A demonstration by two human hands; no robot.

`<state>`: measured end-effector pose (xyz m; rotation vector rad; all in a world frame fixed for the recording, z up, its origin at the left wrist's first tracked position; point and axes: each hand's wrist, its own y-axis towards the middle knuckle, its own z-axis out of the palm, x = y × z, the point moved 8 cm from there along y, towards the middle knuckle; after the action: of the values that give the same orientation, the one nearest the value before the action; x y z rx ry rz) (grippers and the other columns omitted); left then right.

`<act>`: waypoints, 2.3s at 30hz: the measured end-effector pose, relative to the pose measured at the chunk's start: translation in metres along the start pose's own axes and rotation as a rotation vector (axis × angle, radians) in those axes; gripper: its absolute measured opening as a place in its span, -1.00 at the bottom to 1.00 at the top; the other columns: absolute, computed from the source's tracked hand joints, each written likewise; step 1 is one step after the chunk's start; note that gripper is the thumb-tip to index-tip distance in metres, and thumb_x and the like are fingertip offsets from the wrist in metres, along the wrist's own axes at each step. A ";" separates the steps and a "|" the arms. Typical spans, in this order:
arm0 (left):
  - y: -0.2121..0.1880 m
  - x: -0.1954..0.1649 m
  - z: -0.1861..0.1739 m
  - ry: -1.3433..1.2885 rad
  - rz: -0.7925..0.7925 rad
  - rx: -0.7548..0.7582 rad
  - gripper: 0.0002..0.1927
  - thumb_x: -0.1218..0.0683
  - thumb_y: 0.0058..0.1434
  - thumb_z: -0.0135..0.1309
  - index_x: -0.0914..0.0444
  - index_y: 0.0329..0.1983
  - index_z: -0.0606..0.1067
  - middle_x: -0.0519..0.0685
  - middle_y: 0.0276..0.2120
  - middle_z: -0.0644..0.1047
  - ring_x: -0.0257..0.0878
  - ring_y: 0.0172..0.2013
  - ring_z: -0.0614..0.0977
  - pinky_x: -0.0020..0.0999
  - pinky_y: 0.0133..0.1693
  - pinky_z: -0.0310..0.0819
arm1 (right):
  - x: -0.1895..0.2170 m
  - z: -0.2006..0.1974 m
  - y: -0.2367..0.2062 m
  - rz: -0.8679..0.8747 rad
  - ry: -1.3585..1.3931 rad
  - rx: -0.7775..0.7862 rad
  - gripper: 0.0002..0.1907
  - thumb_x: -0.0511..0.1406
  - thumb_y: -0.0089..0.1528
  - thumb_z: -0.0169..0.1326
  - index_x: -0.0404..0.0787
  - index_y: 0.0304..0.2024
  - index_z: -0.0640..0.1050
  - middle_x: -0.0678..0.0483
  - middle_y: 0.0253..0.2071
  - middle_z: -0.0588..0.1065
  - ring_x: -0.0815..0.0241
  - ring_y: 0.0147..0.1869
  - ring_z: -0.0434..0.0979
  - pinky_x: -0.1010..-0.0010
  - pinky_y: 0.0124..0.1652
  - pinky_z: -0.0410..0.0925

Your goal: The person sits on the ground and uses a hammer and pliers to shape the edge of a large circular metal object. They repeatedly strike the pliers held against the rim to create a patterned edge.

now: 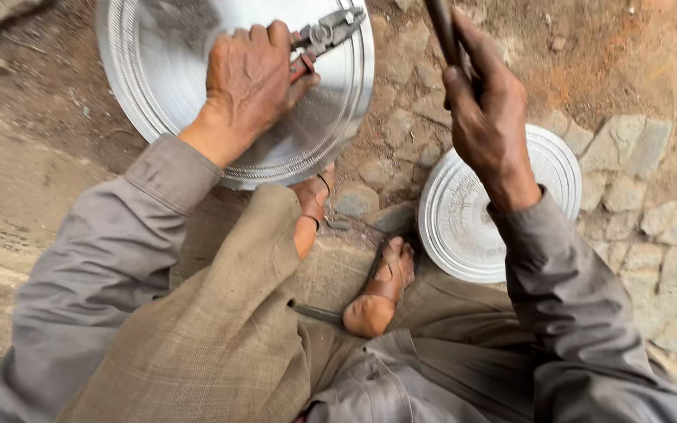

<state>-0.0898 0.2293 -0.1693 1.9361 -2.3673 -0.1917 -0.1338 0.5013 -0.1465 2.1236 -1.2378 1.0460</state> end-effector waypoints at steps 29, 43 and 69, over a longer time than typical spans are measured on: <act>0.001 0.001 0.021 0.104 0.055 0.057 -0.24 -0.53 0.28 0.19 0.26 -0.23 0.45 -0.07 -0.55 0.46 -0.27 -0.57 0.55 -0.34 -0.52 0.37 | 0.044 -0.060 -0.013 -0.010 0.199 -0.089 -0.57 -0.50 0.60 0.01 -0.11 0.48 0.36 0.08 -0.06 0.57 0.34 -0.27 0.42 0.50 -0.28 0.40; 0.001 0.000 0.006 0.215 0.012 0.017 -0.27 -0.49 0.22 0.15 0.30 -0.25 0.44 -0.01 -0.51 0.49 -0.24 -0.53 0.54 -0.28 -0.46 0.36 | 0.022 0.020 0.006 0.280 -0.349 0.302 -0.53 -0.32 0.46 -0.06 0.00 0.43 0.37 0.10 -0.33 0.55 0.26 -0.62 0.22 0.36 -0.65 0.17; -0.001 -0.001 0.015 -0.037 0.064 0.011 -0.25 -0.49 0.31 0.26 0.30 -0.11 0.53 -0.04 -0.60 0.49 -0.23 -0.60 0.59 -0.34 -0.57 0.39 | 0.037 -0.035 -0.009 -0.094 0.169 -0.097 -0.54 -0.54 0.62 -0.03 -0.11 0.52 0.31 0.05 -0.16 0.57 0.36 -0.25 0.50 0.52 -0.21 0.45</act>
<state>-0.0908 0.2305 -0.1839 1.8750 -2.4545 -0.2119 -0.1278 0.5112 -0.0962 1.9566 -1.0758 1.0776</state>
